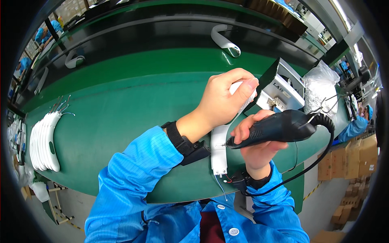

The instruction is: Assembling white curved plastic electronic components using a power screwdriver on a factory assembly line.

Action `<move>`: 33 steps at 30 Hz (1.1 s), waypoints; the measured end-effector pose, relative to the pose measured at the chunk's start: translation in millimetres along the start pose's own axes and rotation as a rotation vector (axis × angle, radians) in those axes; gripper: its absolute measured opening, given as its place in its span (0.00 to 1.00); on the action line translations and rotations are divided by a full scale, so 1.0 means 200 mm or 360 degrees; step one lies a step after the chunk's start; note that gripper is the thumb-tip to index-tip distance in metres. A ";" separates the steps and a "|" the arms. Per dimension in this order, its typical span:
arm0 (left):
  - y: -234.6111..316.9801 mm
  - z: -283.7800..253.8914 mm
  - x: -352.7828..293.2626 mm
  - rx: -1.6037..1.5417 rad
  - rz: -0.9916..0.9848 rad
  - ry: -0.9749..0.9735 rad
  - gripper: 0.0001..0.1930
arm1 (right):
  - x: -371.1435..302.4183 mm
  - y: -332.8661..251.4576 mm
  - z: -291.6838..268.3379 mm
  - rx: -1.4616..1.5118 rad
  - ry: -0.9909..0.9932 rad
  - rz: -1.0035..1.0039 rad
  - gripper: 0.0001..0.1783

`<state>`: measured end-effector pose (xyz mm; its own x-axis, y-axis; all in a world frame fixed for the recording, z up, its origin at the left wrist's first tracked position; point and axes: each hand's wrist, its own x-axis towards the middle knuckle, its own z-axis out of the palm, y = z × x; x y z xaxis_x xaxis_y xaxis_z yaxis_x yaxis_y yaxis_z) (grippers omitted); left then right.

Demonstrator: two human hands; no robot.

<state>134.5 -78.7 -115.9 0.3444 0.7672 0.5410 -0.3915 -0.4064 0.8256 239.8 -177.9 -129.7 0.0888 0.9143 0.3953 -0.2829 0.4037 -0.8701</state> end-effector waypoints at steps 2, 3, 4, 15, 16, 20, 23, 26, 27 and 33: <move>0.00 0.00 0.00 0.0005 -0.0019 -0.0002 0.15 | -0.01 0.03 -0.01 0.0039 0.0018 0.0067 0.51; 0.00 0.00 0.00 0.0031 -0.0001 -0.0003 0.15 | -0.02 0.04 -0.01 0.0079 0.0035 0.0132 0.53; -0.01 0.00 0.00 0.0057 0.0017 -0.0004 0.15 | -0.02 0.04 -0.01 0.0079 0.0035 0.0136 0.53; -0.01 0.03 0.00 0.0106 0.0023 0.0030 0.13 | -0.01 0.05 0.00 -0.0025 0.0058 0.0017 0.48; -0.01 0.02 0.00 0.0134 -0.0023 0.0062 0.12 | -0.02 0.04 0.00 -0.0033 0.0069 0.0006 0.48; -0.01 0.01 -0.01 0.0100 0.0004 0.0071 0.11 | 0.04 -0.10 -0.09 0.0007 0.0044 -0.0367 0.46; 0.00 0.00 -0.01 0.0114 0.0017 0.0045 0.12 | 0.16 -0.26 -0.28 -0.0163 0.0303 -0.0466 0.47; 0.00 0.00 -0.01 0.0158 0.0004 0.0038 0.14 | 0.27 -0.30 -0.43 -0.0164 0.0357 -0.0577 0.43; 0.00 0.00 -0.01 0.0150 -0.0002 0.0031 0.14 | 0.29 -0.30 -0.45 -0.0169 0.0342 -0.0580 0.42; 0.00 0.01 0.00 0.0143 0.0033 0.0019 0.15 | 0.36 -0.26 -0.45 -0.0294 0.0334 -0.0485 0.40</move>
<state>135.4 -79.8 -115.8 0.3265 0.7640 0.5565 -0.3200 -0.4646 0.8257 347.3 -130.3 -83.0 0.3403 0.7316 0.5908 -0.0393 0.6388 -0.7684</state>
